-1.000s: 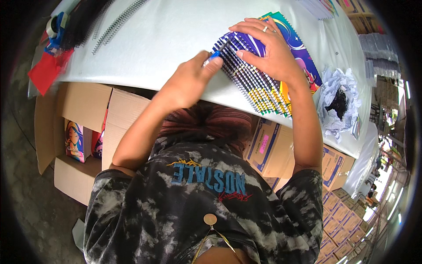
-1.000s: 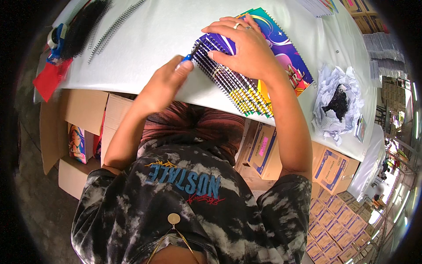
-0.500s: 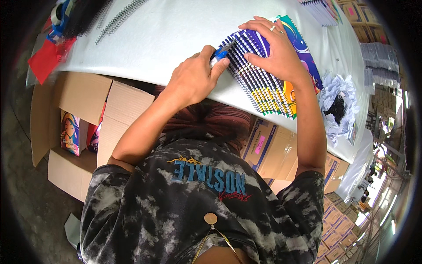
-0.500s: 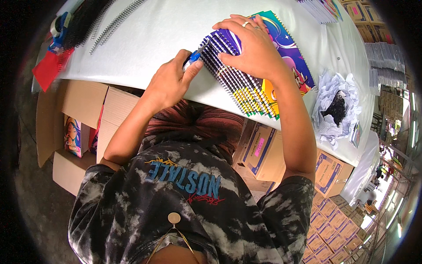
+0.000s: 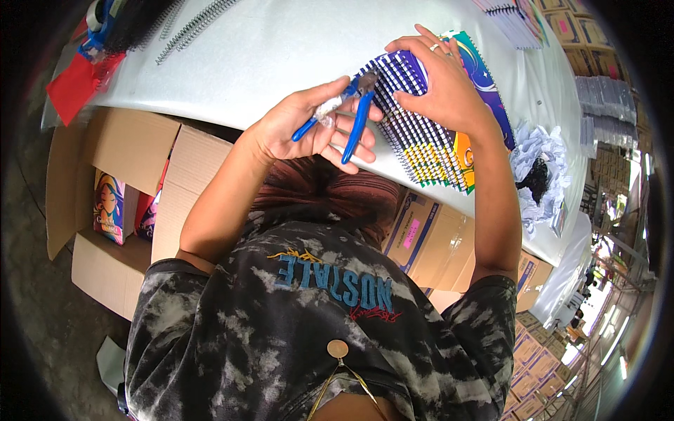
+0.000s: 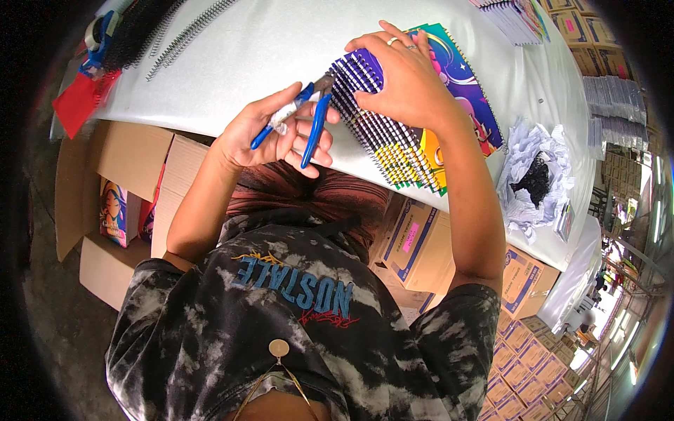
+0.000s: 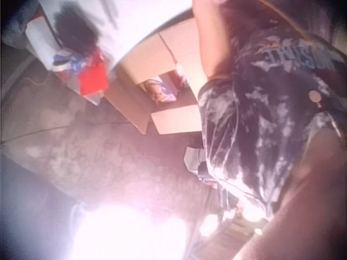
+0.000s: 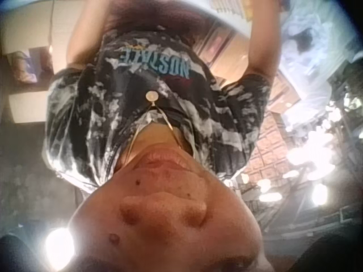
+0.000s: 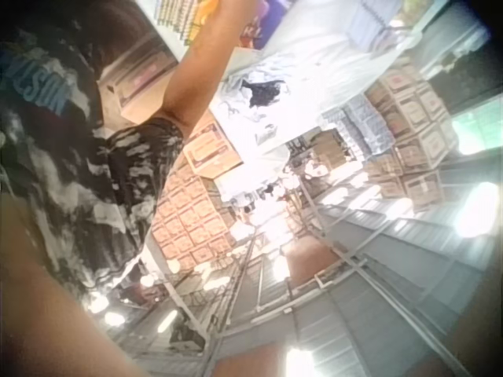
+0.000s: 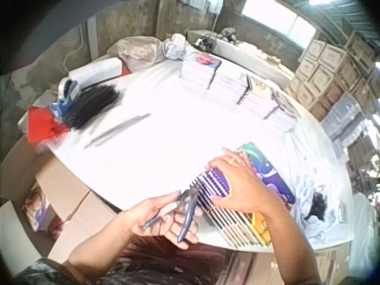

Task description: The person assembles spiral-bound notebooks by inserting metal coils into pre-punched holes and securing them with pliers. They handle notebooks one at a time, align the coils, and crimp the ends to complete the binding. Finished notebooks are stacked on the table and placed into a cardboard box.

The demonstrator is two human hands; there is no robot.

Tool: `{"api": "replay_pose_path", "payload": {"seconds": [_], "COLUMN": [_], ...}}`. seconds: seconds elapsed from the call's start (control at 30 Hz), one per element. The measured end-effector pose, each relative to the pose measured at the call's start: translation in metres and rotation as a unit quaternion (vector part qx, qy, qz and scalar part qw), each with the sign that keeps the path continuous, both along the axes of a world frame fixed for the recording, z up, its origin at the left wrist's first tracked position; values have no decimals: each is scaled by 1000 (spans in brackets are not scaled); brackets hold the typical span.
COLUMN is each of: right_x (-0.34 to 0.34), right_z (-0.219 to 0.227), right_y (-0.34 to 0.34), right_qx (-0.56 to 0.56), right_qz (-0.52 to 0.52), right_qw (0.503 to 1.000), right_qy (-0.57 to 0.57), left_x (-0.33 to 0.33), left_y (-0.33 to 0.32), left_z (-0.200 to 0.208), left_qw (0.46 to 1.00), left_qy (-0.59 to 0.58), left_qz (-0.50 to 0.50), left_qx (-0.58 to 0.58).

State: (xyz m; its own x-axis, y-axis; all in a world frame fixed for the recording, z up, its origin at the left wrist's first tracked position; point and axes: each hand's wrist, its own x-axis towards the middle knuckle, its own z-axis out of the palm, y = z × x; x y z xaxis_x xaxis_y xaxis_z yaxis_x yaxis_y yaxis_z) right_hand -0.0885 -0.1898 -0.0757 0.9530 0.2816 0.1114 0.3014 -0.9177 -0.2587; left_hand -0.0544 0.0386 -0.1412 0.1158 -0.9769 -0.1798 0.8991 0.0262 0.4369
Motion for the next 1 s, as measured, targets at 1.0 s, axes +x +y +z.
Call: {"api": "replay_pose_path", "payload": {"seconds": [1.0], "right_x": [6], "right_z": [-3], "right_y": [41], "right_qx": [-161], "right_qz": [-138], "right_qw": [977], "right_qy": [1], "left_x": [5], "left_y": [2], "left_z": [3], "left_qw": [928], "left_qy": [-270], "left_qz": [24], "left_qx": [255]}}
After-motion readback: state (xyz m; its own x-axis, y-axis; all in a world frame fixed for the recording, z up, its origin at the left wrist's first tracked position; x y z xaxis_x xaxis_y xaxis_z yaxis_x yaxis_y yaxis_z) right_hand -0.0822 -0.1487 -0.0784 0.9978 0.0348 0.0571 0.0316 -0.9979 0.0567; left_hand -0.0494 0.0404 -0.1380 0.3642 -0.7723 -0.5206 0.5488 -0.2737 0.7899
